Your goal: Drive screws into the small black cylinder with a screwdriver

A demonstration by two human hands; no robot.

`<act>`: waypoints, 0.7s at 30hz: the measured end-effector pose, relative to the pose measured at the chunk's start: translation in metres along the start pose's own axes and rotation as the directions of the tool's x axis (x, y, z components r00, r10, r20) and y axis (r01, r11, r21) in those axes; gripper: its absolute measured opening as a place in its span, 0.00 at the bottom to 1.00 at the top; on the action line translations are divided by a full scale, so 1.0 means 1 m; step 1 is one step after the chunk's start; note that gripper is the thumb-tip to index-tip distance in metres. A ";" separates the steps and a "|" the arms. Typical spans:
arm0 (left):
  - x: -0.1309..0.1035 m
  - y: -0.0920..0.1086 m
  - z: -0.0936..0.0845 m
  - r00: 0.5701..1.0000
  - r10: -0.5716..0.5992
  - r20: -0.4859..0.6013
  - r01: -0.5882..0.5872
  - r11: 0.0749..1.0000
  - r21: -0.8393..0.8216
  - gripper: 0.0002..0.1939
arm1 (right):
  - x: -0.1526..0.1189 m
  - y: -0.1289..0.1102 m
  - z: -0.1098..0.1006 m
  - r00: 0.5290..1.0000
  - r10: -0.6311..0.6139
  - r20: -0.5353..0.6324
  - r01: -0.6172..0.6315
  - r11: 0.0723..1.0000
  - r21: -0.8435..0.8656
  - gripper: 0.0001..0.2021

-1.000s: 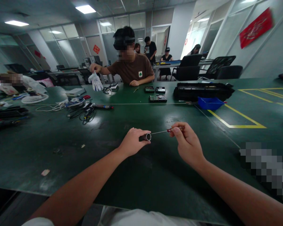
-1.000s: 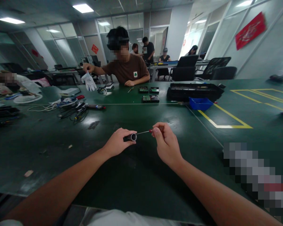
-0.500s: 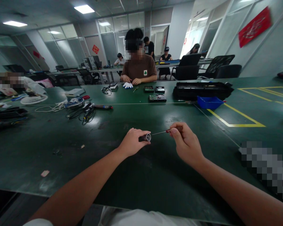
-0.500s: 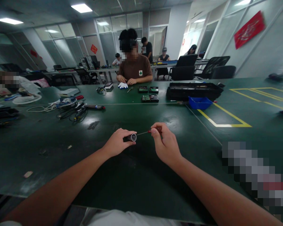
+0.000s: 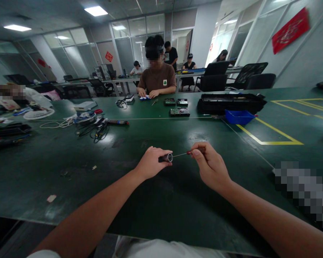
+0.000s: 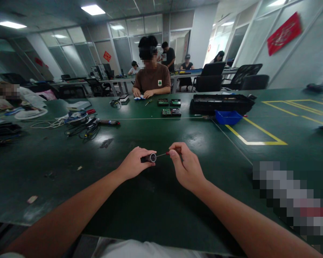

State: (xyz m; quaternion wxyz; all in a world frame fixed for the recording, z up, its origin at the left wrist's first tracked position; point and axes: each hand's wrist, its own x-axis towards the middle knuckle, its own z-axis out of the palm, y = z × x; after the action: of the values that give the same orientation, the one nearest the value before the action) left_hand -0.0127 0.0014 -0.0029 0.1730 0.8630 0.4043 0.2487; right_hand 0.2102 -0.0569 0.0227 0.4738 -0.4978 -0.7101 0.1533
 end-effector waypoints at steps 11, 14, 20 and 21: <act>0.000 0.001 -0.001 1.000 -0.006 0.015 0.006 1.000 -0.004 0.22 | -0.001 0.001 -0.001 0.999 0.013 -0.029 -0.013 1.000 -0.004 0.08; 0.000 0.001 0.000 1.000 -0.005 0.015 0.005 1.000 -0.001 0.22 | -0.001 0.001 -0.001 1.000 -0.009 0.018 0.009 1.000 -0.005 0.08; 0.001 -0.001 0.001 1.000 -0.015 0.022 0.014 1.000 0.021 0.23 | 0.002 0.000 0.001 0.999 -0.036 -0.013 0.035 0.997 -0.068 0.08; 0.001 -0.001 0.002 1.000 -0.015 0.020 0.014 1.000 0.019 0.22 | 0.002 0.000 0.001 0.999 -0.039 -0.016 0.038 0.997 -0.074 0.08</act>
State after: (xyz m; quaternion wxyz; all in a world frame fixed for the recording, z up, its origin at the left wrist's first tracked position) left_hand -0.0116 0.0023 -0.0043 0.1707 0.8642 0.4111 0.2346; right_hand 0.2094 -0.0553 0.0236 0.4642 -0.5025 -0.7205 0.1133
